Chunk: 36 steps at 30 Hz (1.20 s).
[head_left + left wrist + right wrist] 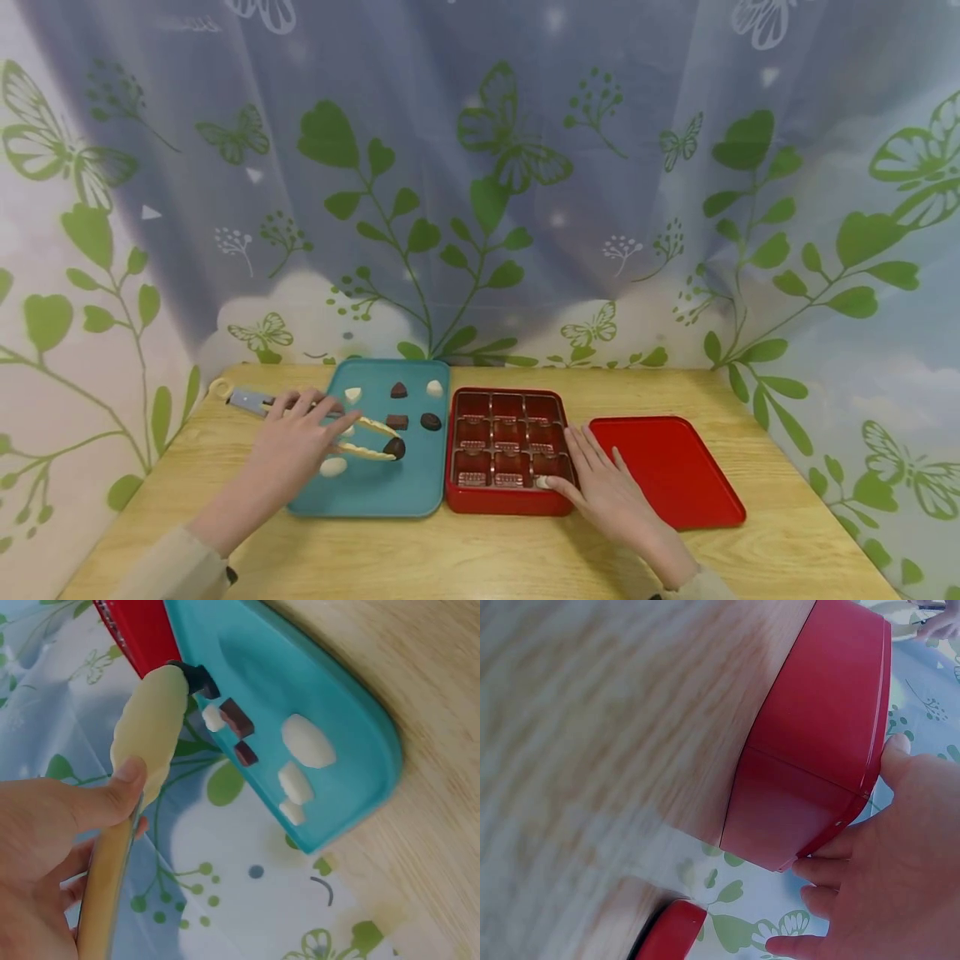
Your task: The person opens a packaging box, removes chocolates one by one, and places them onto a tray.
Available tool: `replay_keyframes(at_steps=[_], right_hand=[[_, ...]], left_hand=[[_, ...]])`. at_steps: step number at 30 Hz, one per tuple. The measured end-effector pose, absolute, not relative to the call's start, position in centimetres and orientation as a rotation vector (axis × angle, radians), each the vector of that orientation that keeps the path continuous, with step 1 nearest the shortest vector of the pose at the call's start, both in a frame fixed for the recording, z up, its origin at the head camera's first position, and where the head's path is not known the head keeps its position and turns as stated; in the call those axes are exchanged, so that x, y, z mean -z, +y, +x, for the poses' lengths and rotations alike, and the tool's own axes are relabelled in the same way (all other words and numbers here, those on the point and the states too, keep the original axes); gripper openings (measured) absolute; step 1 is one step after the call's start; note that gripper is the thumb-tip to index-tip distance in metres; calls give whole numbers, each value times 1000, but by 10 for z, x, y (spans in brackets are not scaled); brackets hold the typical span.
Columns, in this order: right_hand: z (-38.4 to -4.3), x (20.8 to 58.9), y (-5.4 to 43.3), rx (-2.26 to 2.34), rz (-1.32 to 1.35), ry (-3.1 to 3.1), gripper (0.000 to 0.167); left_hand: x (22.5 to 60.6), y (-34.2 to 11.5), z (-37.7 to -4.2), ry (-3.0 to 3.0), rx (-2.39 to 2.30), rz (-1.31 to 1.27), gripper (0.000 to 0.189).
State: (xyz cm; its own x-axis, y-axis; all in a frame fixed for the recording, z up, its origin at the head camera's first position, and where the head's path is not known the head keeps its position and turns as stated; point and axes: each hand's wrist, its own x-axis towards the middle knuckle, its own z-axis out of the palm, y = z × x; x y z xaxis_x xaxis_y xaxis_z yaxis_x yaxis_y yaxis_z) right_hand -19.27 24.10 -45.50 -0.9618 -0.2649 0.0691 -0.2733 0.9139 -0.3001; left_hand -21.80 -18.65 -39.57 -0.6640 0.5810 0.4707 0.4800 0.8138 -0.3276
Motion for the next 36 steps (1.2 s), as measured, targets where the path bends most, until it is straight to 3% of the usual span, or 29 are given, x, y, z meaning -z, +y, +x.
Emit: replay_keyframes(at_steps=[9, 19, 36], right_hand=[[-192, 456, 241, -490, 420, -3068, 88], [-191, 457, 243, -495, 416, -3057, 88], [-191, 449, 247, -570, 459, -3068, 89]], left_hand=[[407, -191, -218, -2515, -334, -831, 49], [410, -184, -220, -2463, -252, -812, 59], [384, -110, -230, -2355, -192, -905, 63]])
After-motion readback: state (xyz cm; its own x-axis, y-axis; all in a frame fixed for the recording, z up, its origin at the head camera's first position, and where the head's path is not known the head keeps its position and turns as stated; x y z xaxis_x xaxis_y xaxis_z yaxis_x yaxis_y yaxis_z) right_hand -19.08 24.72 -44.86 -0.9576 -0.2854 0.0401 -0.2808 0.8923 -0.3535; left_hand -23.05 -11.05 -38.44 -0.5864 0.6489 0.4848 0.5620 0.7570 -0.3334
